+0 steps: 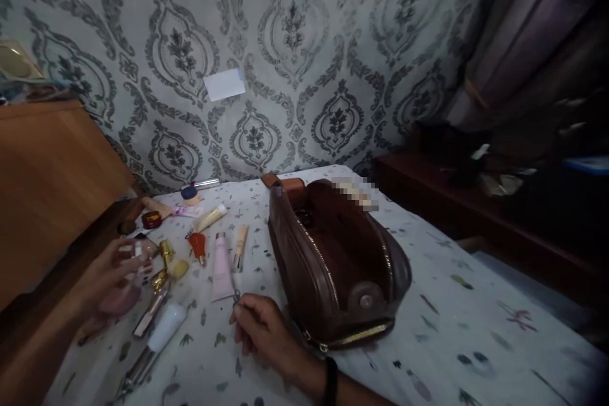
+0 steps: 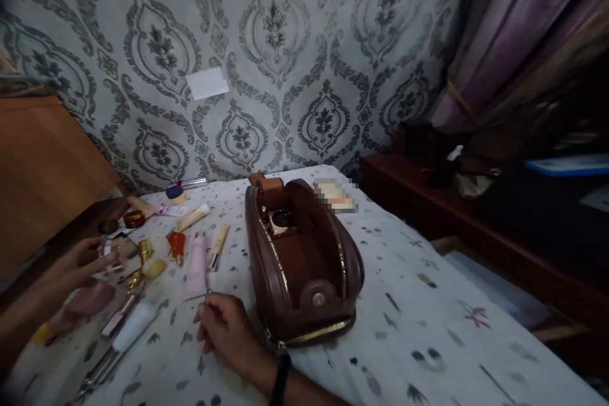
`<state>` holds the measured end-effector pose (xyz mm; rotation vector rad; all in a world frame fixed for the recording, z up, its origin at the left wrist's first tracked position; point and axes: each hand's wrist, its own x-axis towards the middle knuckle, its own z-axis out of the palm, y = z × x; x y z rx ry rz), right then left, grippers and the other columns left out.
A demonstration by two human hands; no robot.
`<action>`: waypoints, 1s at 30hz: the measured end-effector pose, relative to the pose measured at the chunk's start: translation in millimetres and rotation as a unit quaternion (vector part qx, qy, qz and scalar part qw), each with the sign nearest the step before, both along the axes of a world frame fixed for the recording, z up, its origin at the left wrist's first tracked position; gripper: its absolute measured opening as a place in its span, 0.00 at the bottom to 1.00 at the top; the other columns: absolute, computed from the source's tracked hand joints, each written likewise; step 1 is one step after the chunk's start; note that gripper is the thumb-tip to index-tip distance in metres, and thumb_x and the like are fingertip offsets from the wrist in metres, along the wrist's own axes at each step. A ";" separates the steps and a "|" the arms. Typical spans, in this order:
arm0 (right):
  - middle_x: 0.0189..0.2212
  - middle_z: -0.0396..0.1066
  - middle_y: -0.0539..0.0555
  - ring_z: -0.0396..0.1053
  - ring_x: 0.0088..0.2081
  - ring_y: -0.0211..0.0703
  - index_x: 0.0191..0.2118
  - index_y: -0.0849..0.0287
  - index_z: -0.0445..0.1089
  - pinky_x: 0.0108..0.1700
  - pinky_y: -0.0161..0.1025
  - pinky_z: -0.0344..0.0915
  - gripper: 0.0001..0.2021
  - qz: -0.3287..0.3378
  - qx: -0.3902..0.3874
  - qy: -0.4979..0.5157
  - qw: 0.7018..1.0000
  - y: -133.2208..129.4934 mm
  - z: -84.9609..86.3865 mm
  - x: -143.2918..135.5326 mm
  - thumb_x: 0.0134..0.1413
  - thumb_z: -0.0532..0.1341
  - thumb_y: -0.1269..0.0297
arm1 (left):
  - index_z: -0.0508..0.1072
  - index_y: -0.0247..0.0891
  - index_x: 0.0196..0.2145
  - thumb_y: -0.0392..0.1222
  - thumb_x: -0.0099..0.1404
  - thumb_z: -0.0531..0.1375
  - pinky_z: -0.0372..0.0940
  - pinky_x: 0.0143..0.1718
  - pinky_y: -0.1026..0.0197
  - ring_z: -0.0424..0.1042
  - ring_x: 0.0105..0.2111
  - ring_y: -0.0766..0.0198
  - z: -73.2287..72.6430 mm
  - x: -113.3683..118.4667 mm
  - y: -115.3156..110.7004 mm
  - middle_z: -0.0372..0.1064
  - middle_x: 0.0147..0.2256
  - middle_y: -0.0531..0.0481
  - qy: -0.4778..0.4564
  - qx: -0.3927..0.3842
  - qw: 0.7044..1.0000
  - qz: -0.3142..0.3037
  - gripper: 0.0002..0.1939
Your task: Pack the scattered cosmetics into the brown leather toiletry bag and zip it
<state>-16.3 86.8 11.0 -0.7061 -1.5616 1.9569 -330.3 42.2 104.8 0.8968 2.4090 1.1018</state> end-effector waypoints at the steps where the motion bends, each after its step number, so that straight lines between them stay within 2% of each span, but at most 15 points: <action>1: 0.20 0.63 0.45 0.58 0.19 0.30 0.29 0.58 0.63 0.22 0.30 0.52 0.24 -0.003 -0.002 0.006 1.000 0.4 -0.3 0.8 0.56 0.56 0.38 | 0.71 0.58 0.44 0.68 0.42 0.68 0.66 0.27 0.63 0.76 0.41 0.55 -1.9 20.6 -2.1 0.76 0.37 0.60 -0.066 0.060 0.995 -0.032 0.32; 3: 0.22 0.64 0.46 0.59 0.20 0.31 0.32 0.58 0.65 0.23 0.30 0.54 0.23 -0.014 -0.002 0.025 1.000 0.8 -0.6 2.1 0.56 0.58 0.40 | 0.72 0.54 0.44 0.62 0.38 0.72 0.70 0.29 0.60 0.76 0.39 0.55 -10.7 61.1 -6.1 0.77 0.42 0.55 -0.221 0.120 0.964 -0.086 0.35; 6: 0.28 0.66 0.47 0.63 0.23 0.34 0.45 0.58 0.67 0.22 0.31 0.55 0.23 -0.033 -0.001 0.055 0.998 0.5 0.8 2.3 0.55 0.62 0.44 | 0.73 0.49 0.42 0.60 0.49 0.69 0.71 0.29 0.60 0.77 0.39 0.56 -35.9 110.4 -8.2 0.77 0.42 0.50 -0.360 0.171 0.908 -0.128 0.25; 8: 0.35 0.68 0.51 0.67 0.29 0.38 0.53 0.56 0.64 0.23 0.32 0.58 0.25 -0.047 -0.002 0.075 0.996 0.3 2.5 1.1 0.54 0.63 0.48 | 0.74 0.46 0.43 0.61 0.55 0.66 0.73 0.32 0.58 0.78 0.40 0.54 -55.7 132.4 -6.6 0.77 0.42 0.48 -0.445 0.175 0.865 -0.152 0.23; 9: 0.39 0.69 0.53 0.69 0.33 0.40 0.56 0.55 0.62 0.26 0.33 0.61 0.26 -0.055 0.003 0.082 0.995 0.2 3.2 0.3 0.55 0.64 0.50 | 0.75 0.44 0.43 0.62 0.57 0.64 0.73 0.34 0.57 0.78 0.41 0.53 -64.5 140.4 -5.3 0.78 0.41 0.46 -0.477 0.170 0.847 -0.160 0.23; 11: 0.46 0.70 0.55 0.71 0.42 0.43 0.59 0.54 0.61 0.38 0.37 0.68 0.27 -0.070 0.028 0.093 0.993 0.3 3.1 -1.4 0.55 0.65 0.54 | 0.75 0.42 0.43 0.62 0.61 0.61 0.74 0.36 0.57 0.78 0.41 0.53 -77.2 152.0 -2.8 0.78 0.40 0.44 -0.522 0.179 0.819 -0.160 0.22; 13: 0.51 0.70 0.56 0.69 0.49 0.46 0.59 0.53 0.60 0.51 0.42 0.66 0.28 -0.084 0.058 0.098 0.990 1.1 0.9 -3.2 0.54 0.66 0.58 | 0.75 0.40 0.45 0.60 0.64 0.59 0.74 0.39 0.56 0.78 0.42 0.53 -82.5 159.2 -0.9 0.78 0.40 0.43 -0.550 0.202 0.794 -0.161 0.22; 15: 0.52 0.70 0.56 0.69 0.51 0.47 0.59 0.52 0.60 0.54 0.45 0.64 0.29 -0.092 0.077 0.092 0.988 2.4 -2.2 -4.7 0.52 0.67 0.60 | 0.74 0.38 0.47 0.59 0.65 0.59 0.74 0.42 0.54 0.78 0.43 0.51 -82.4 163.3 -0.3 0.79 0.42 0.42 -0.573 0.221 0.769 -0.178 0.23; 18: 0.52 0.70 0.55 0.69 0.50 0.48 0.58 0.52 0.61 0.53 0.45 0.65 0.29 -0.098 0.088 0.078 0.988 4.3 -4.5 -6.3 0.50 0.67 0.62 | 0.74 0.35 0.47 0.55 0.65 0.61 0.73 0.46 0.52 0.78 0.45 0.49 -79.6 165.7 -1.3 0.79 0.42 0.42 -0.605 0.226 0.735 -0.209 0.21; 23: 0.51 0.71 0.54 0.69 0.50 0.47 0.56 0.53 0.62 0.53 0.43 0.66 0.29 -0.111 0.090 0.090 0.986 4.3 -2.8 -7.1 0.48 0.68 0.63 | 0.75 0.35 0.46 0.55 0.62 0.64 0.73 0.45 0.53 0.78 0.44 0.49 -80.9 164.8 -2.3 0.80 0.40 0.42 -0.627 0.218 0.715 -0.221 0.22; 26: 0.53 0.70 0.55 0.69 0.51 0.47 0.57 0.53 0.61 0.53 0.44 0.65 0.29 -0.104 0.095 0.087 0.986 3.4 -3.8 -6.7 0.49 0.68 0.63 | 0.76 0.36 0.45 0.56 0.58 0.67 0.73 0.42 0.56 0.78 0.42 0.52 -83.0 164.3 -2.0 0.79 0.39 0.45 -0.615 0.226 0.728 -0.202 0.23; 30: 0.52 0.70 0.55 0.69 0.49 0.47 0.57 0.53 0.62 0.51 0.44 0.66 0.28 -0.095 0.100 0.069 0.988 3.0 -5.6 -5.4 0.51 0.68 0.61 | 0.76 0.38 0.46 0.53 0.55 0.70 0.71 0.37 0.63 0.75 0.36 0.61 -82.5 167.3 -3.0 0.77 0.41 0.48 -0.550 0.276 0.763 -0.195 0.25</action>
